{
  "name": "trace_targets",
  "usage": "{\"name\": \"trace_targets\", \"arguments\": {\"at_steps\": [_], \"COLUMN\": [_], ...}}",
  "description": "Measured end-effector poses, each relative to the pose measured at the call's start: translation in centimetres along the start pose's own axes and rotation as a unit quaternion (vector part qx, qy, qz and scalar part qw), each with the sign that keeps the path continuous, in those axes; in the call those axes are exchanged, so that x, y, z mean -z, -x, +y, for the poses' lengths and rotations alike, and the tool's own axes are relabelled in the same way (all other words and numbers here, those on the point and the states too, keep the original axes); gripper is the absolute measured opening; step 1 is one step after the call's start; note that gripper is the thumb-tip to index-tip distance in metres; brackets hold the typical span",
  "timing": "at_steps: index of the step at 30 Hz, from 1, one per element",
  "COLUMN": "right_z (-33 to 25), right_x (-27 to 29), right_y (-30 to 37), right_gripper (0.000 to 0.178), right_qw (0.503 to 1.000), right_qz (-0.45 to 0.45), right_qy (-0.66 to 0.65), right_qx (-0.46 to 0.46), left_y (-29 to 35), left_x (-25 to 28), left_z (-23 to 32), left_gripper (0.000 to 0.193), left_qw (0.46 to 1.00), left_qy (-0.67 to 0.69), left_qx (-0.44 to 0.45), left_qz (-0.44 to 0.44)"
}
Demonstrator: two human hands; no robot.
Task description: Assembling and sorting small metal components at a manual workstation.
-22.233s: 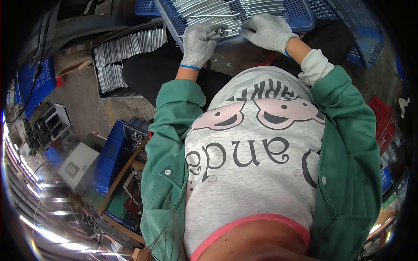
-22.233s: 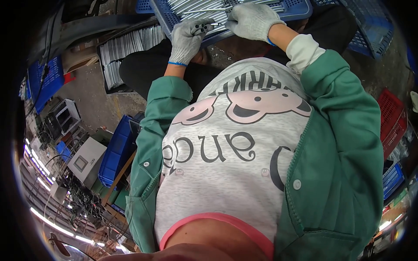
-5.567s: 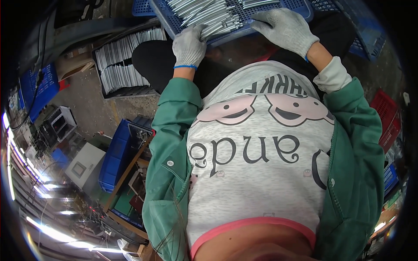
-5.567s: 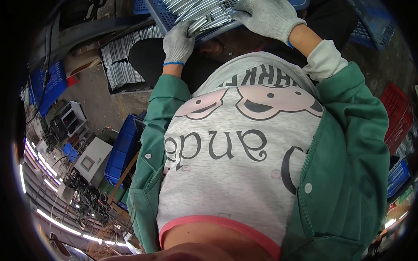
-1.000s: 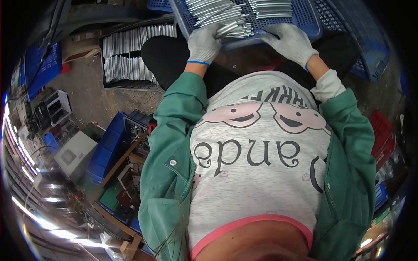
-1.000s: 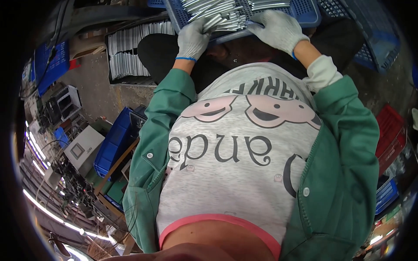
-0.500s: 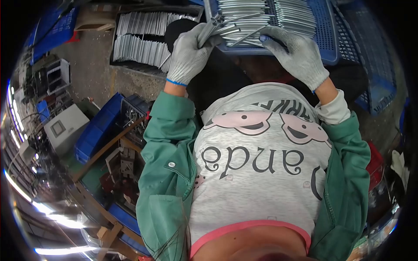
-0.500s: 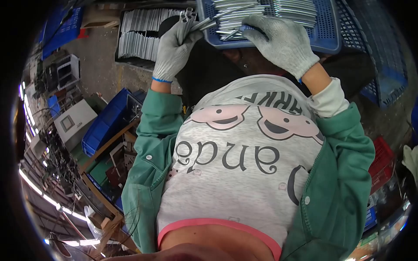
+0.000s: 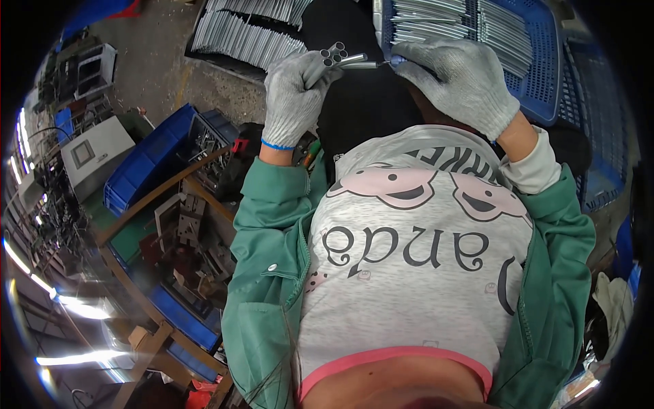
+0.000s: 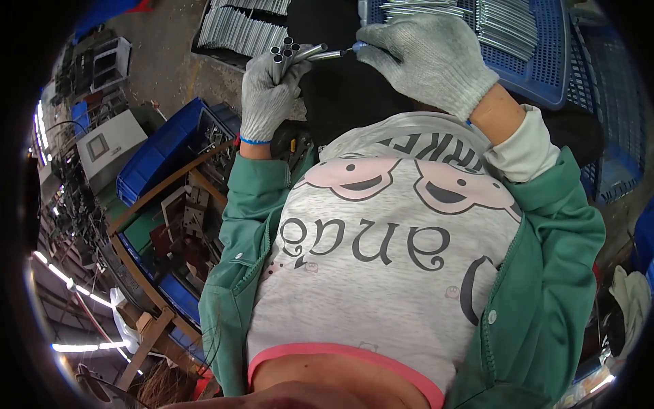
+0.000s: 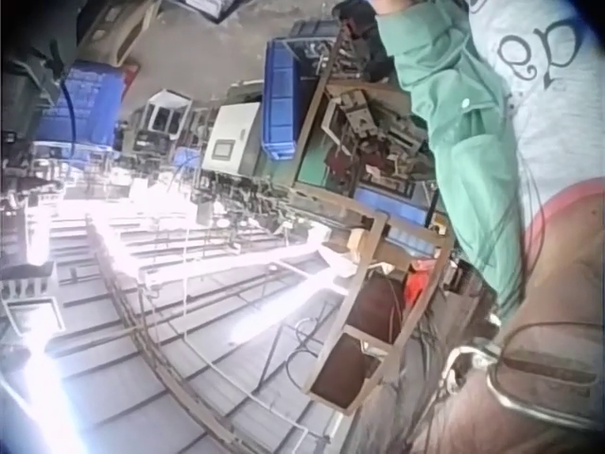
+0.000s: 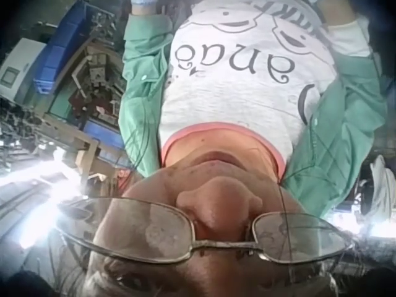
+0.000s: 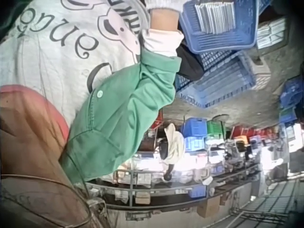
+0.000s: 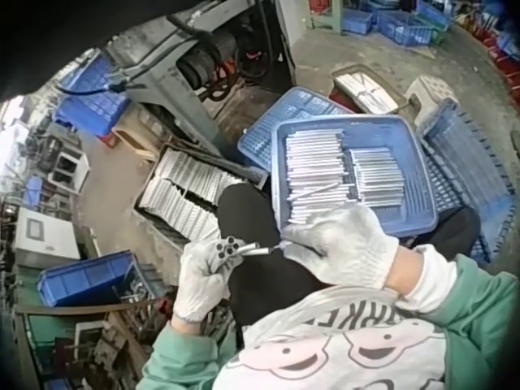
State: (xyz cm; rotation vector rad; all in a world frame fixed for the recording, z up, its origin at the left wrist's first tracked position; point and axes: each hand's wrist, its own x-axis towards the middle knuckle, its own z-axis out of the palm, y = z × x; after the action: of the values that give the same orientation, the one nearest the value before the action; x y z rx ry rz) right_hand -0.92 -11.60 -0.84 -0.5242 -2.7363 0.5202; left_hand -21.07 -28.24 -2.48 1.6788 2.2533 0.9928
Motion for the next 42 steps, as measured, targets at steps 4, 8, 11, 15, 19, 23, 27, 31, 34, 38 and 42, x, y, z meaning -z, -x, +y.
{"name": "trace_targets", "arguments": {"at_steps": [4,8,11,15,19,23,27,31,34,38,42], "right_z": [-1.4,-2.4,-3.0,-4.1,-2.8,-3.9,-4.0,-2.7,-2.3,-2.1,-2.1], "right_x": [-0.7,-1.1,-1.1,0.1,-1.9,-0.6,-0.6,-2.5,-2.8,-2.1,-1.1], "right_y": [-0.8,-0.8,-0.8,-2.4,-1.0,-2.2,-2.4,-1.4,-1.8,-2.2,-2.4], "right_gripper": [0.024,0.024,0.024,0.025,0.025,0.025,0.026,0.026,0.027,0.027,0.027], "right_qw": [0.998,0.998,0.999,0.996,0.994,0.989,0.984,0.989,0.987,0.987,0.989], "right_qz": [-0.034,-0.048,-0.05,-0.091,-0.106,-0.142,-0.162,-0.132,-0.116,-0.126,-0.136], "right_qy": [0.049,0.035,0.004,-0.003,0.019,-0.009,-0.038,-0.03,-0.104,-0.09,-0.049], "right_qx": [-0.011,0.003,0.019,-0.021,-0.008,-0.034,-0.066,-0.067,-0.029,-0.032,-0.042], "left_y": [1.4,2.9,3.5,3.7,3.8,4.2,4.3,4.2,4.6,4.6,4.8], "left_x": [0.5,0.0,-0.4,-0.4,-0.7,-0.5,-0.6,-1.2,-1.0,-0.7,-0.7], "left_z": [-0.8,-1.5,-2.0,-2.3,-2.0,-2.3,-2.5,-2.8,-3.4,-3.5,-3.8], "left_gripper": [0.016,0.017,0.019,0.015,0.016,0.023,0.029,0.024,0.025,0.025,0.024], "left_qw": [1.0,0.998,0.997,0.996,0.995,0.996,0.996,0.996,0.998,0.997,0.989], "left_qy": [0.006,-0.007,-0.021,-0.03,-0.03,-0.035,-0.039,-0.04,-0.046,-0.037,-0.005], "left_qx": [0.018,0.006,-0.012,-0.027,-0.025,-0.016,-0.014,-0.026,0.002,0.073,0.139], "left_qz": [0.024,0.055,0.078,0.08,0.087,0.081,0.075,0.081,0.051,-0.008,-0.047]}}
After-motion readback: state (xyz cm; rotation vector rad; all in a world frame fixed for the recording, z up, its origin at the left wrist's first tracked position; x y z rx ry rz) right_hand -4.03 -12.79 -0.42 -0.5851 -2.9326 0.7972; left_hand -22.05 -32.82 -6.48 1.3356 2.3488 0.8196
